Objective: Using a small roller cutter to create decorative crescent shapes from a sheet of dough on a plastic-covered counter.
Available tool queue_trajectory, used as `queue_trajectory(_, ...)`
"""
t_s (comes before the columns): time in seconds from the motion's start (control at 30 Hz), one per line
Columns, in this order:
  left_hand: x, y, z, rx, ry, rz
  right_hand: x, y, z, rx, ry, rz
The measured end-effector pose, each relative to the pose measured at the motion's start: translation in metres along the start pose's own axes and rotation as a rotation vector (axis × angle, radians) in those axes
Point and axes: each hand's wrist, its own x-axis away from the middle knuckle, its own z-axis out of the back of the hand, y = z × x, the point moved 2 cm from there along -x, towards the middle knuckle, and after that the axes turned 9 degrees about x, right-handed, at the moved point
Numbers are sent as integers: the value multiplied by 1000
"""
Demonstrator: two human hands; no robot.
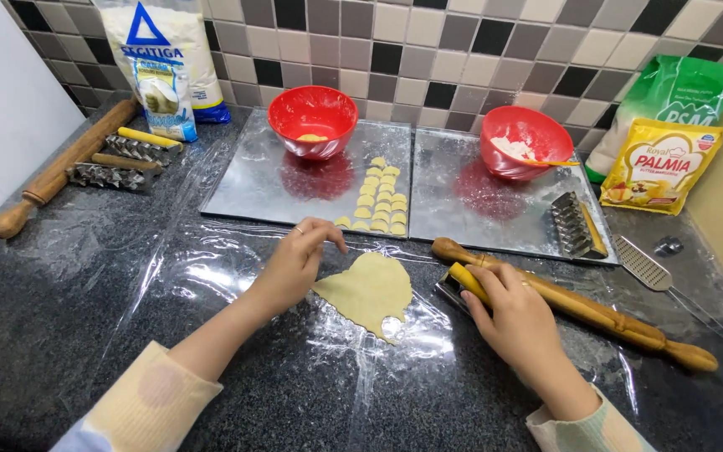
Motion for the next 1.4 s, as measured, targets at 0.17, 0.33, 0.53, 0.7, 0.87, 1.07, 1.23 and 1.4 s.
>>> queue_trajectory(0.17,17,3,-3,73,-114,188,3,-9,0,-3,-7,-45)
queue_trajectory(0.33,18,13,-9,11,-211,286,10,-47,19,-240,-14,31)
queue_trajectory(0.53,24,7,-10,-357,-77,-19,18,-79,18,-179,72,341)
queue_trajectory(0.7,32,11,-18,-385,-39,-406,18,-83,15,-49,138,420)
queue_trajectory(0.87,28,-3,-17,-551,-58,-449,18,-85,11,-4,100,416)
queue_trajectory(1.07,28,-7,-26,-621,-313,-192,16,-89,14,-3,81,419)
queue_trajectory(1.23,28,-2,-30,-629,-468,-35,14,-93,26,-76,-26,389)
queue_trajectory(1.4,27,3,-27,-592,-518,46,17,-92,17,-17,-8,376)
